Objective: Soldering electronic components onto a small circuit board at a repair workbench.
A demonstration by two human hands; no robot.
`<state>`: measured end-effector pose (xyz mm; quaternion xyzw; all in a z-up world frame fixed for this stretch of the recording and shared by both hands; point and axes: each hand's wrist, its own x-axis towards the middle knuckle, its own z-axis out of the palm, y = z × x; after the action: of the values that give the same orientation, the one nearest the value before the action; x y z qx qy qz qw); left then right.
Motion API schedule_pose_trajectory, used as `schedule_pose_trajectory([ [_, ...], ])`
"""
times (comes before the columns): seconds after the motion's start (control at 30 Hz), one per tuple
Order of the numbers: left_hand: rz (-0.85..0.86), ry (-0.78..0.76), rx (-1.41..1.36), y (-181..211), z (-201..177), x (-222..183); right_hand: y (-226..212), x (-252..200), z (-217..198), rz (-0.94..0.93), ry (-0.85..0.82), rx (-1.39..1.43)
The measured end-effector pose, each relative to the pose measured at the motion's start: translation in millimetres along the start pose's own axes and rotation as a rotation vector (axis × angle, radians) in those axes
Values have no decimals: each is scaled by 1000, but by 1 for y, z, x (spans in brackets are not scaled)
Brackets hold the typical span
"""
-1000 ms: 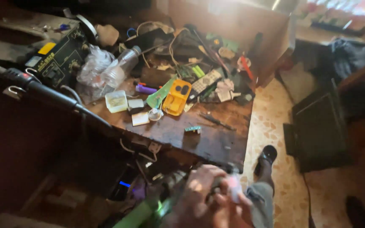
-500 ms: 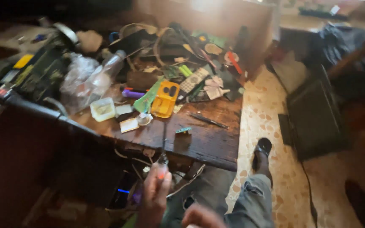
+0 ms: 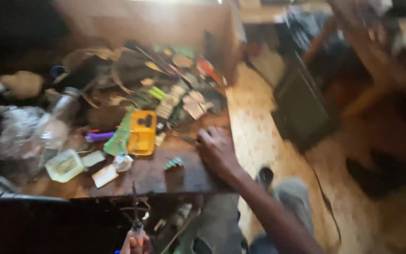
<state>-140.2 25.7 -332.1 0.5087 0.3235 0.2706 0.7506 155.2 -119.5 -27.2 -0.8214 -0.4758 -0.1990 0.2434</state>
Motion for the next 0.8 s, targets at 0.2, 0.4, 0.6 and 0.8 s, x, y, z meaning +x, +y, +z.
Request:
schedule_pose_trajectory([
  [0.2, 99, -30, 534, 245, 128, -91, -21, -12, -22, 77, 17, 331],
  [0.4, 61, -54, 483, 211, 120, -85, -90, -20, -50, 426, -347, 465],
  [0.6, -110, 19, 371, 205, 115, -85, -97, -21, -24, -73, -378, 110],
  [0.8, -558, 177, 349, 208, 118, -86, -92, -15, -14, -230, -447, 22],
])
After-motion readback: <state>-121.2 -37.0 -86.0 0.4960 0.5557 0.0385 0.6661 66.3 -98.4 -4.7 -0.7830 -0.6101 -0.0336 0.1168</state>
